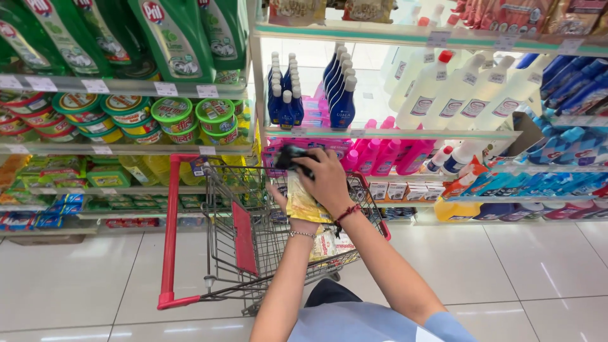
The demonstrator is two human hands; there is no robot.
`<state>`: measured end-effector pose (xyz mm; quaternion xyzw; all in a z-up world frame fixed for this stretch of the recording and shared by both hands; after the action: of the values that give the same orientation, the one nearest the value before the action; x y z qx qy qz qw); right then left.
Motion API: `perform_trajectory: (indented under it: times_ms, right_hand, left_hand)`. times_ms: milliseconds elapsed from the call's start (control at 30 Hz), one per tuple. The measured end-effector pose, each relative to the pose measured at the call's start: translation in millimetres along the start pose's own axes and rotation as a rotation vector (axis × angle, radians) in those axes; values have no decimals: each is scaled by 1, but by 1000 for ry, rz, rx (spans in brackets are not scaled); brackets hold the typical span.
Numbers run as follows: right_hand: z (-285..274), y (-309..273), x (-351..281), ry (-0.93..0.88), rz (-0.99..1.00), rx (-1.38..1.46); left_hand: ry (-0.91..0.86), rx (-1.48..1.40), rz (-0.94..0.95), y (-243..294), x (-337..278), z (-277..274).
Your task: The recorder is picking up packets of items from the supermarket shelf and putting them in the cart.
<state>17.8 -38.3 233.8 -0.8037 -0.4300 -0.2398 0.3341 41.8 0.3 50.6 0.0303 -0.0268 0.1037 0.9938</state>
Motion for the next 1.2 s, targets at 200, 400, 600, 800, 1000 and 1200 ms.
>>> perform_trajectory:
  times_ms: [200, 400, 600, 800, 1000, 1200]
  right_hand:
    - [5, -17, -35, -114, 62, 27]
    - [25, -22, -18, -235, -44, 231]
    - [20, 12, -31, -76, 59, -10]
    - [26, -40, -38, -291, -9, 156]
    - [13, 19, -23, -34, 52, 5]
    - [-1, -28, -49, -69, 67, 6]
  left_hand:
    - [-257, 15, 113, 10, 13, -52]
    - [121, 161, -19, -8, 8, -64]
    - [214, 45, 50, 13, -5, -53]
    - [112, -36, 62, 12, 16, -88]
    - [210, 136, -75, -1, -16, -37]
    - [-26, 29, 49, 19, -3, -51]
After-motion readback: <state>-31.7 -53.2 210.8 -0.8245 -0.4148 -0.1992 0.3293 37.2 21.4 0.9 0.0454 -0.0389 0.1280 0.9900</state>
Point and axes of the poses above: each hand's wrist, its own x-axis towards the middle knuckle, its own z-axis out of the palm, y = z × x, the point moved 10 cm from there along x, towards the middle knuckle, and after that the axes turned 7 degrees about x, right-handed, at the moved point
